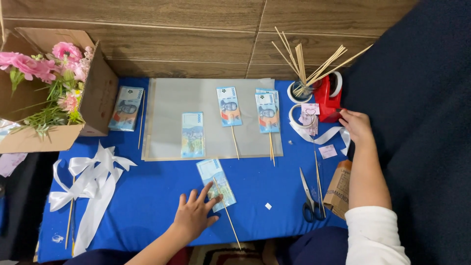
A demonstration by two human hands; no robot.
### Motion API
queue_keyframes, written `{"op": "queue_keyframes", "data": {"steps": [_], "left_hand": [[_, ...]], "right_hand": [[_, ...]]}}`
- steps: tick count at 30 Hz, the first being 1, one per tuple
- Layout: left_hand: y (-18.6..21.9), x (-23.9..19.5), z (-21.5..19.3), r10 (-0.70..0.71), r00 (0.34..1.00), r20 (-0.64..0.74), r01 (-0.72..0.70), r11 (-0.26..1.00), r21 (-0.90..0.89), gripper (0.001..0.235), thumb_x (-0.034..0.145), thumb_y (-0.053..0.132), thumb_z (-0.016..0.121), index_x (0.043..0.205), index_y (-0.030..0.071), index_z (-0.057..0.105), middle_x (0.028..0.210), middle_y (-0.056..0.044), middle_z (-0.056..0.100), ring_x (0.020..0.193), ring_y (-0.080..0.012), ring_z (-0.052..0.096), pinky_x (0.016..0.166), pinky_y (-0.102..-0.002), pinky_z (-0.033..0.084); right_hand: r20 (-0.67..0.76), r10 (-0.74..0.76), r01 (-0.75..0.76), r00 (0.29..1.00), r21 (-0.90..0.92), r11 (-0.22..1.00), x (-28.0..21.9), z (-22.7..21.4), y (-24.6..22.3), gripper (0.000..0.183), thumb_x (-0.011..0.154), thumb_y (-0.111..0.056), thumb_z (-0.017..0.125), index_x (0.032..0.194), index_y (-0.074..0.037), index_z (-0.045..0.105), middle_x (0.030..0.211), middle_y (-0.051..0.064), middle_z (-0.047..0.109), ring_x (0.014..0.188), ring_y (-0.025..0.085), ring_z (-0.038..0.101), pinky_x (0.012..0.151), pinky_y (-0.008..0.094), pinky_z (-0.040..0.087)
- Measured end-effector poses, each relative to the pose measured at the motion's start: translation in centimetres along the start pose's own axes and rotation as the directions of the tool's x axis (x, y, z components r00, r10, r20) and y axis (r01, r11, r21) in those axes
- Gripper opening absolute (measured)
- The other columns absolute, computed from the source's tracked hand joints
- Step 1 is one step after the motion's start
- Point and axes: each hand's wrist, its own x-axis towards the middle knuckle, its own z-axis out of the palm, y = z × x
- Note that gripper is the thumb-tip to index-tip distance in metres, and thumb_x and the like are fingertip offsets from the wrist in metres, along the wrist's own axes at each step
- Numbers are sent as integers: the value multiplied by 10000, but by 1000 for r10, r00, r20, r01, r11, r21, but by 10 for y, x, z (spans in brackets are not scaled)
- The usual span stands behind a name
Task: Attaching banknotes to wooden sticks using tape to create components for a money bouquet.
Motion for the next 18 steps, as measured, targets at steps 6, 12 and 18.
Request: {"op": "queue_keyframes", "data": {"steps": [6, 12, 18], "left_hand": [[-1, 0, 1, 12, 1000, 1, -12, 1000, -24, 678, 916, 711, 558, 1521, 454, 390, 1660, -32, 221, 1161, -336, 489, 854, -505, 467], [1, 1, 5, -1, 1000, 7, 1, 1000, 13, 693, 916, 730, 532, 1535, 472, 358, 1668, -17, 208, 1191, -327, 482, 884, -506, 466], [1, 0, 11, 0, 998, -60, 1, 1000, 14, 696, 890, 741, 558, 1511, 468, 402, 1657, -20, 249, 1153, -324, 507, 867, -501, 470]], "right_hand": [[4, -30, 30, 1000, -12, 999, 33, -7, 30, 458, 948, -77, 687, 1381, 8, 565, 1331, 158, 651, 1245, 264, 653, 1082, 294, 533], [3, -85, 85, 996, -32, 996, 21, -3, 28, 424, 959, -93, 687, 1352, 26, 586, 1333, 134, 645, 1219, 221, 651, 1096, 314, 523], [-13, -111, 109, 994, -91, 990, 13, -1, 27, 376, 955, -56, 679, 1328, -26, 638, 1242, 100, 695, 1121, 153, 683, 988, 233, 558]]}}
